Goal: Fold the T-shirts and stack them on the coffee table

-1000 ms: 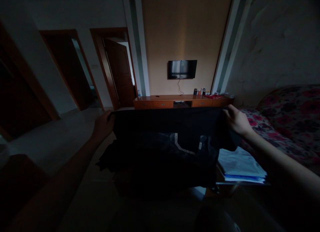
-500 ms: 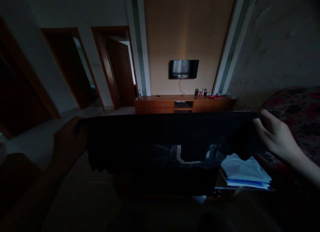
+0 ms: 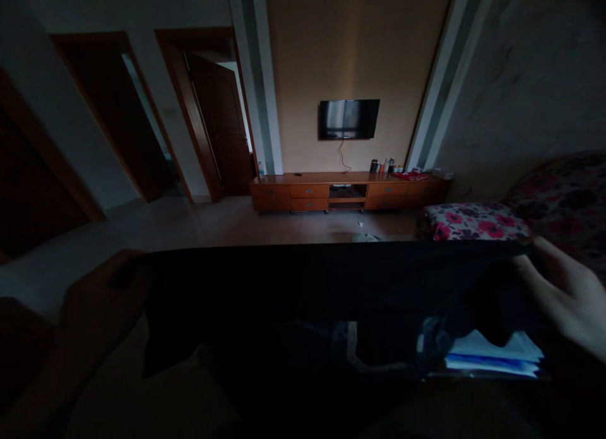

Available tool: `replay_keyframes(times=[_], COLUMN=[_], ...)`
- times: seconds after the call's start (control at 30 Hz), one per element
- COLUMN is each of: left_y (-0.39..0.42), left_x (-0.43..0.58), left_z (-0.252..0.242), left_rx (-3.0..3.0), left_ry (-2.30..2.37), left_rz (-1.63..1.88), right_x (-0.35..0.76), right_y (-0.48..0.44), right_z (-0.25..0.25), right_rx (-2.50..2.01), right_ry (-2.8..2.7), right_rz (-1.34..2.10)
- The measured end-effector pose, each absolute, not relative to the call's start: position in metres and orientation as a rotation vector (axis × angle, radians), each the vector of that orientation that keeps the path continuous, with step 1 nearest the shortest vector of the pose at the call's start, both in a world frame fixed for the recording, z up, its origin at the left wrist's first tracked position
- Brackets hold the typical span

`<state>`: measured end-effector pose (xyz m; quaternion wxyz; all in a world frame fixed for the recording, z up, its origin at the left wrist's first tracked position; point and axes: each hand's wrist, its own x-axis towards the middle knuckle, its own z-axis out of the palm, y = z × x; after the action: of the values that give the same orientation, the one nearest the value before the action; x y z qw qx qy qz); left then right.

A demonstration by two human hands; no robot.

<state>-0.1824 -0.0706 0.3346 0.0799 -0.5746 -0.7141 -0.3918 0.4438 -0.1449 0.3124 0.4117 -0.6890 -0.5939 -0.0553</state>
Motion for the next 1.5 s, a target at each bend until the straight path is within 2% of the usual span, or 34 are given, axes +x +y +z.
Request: replay_keyframes(times=[0.17, 0.33, 0.43, 0.53, 0.67, 0.8, 0.93, 1.07, 1.3, 1.4, 1.5], left_y=[0.021, 0.171, 0.244, 0.27, 0.238, 0.174, 0.123, 0.092, 0.048, 0.029, 0.013], left_x=[-0.151, -0.102, -0.073, -0.052, -0.035, -0.027, -0.032, -0.039, -0.051, -0.055, -0.056], left_z=[0.323, 0.301, 0.258, 0.189, 0.087, 0.014, -0.029, -0.05, -0.051, -0.047, -0.043], left_rx=[-1.95, -2.042, -2.114, -2.197, -2.438, -2.518, -2.594, -2.66, -2.678, -2.689, -2.699], left_ry=[-2.089, -2.089, -2.028, -2.017, -1.832, -1.624, -1.601, -1.675, -1.702, -1.689, -1.696], left_rz=[-1.152, -1.009, -0.997, -0.816, -0.602, -0.554, -0.462, -0.308, -0.185, -0.176, -0.144], right_x=[0.456, 0.466, 0.457, 0.438, 0.406, 0.386, 0.38, 0.374, 0.361, 0.355, 0.341], right_y=[-0.064, 0.082, 0.151, 0.178, 0.16, 0.116, 0.07, 0.035, -0.019, -0.044, -0.057], right_z=[0.296, 0.288, 0.258, 0.205, 0.115, 0.036, -0.016, -0.051, -0.071, -0.055, -0.014], right_rx=[-1.806, -2.003, -2.058, -2.024, -1.933, -1.996, -2.179, -2.286, -2.333, -2.319, -2.324], right_ry=[-1.507, -1.583, -1.606, -1.674, -1.814, -1.984, -2.033, -2.013, -1.959, -1.971, -1.898], right_rz=[-0.142, -0.146, -0.055, -0.027, 0.025, 0.181, 0.136, 0.107, 0.077, 0.117, 0.322])
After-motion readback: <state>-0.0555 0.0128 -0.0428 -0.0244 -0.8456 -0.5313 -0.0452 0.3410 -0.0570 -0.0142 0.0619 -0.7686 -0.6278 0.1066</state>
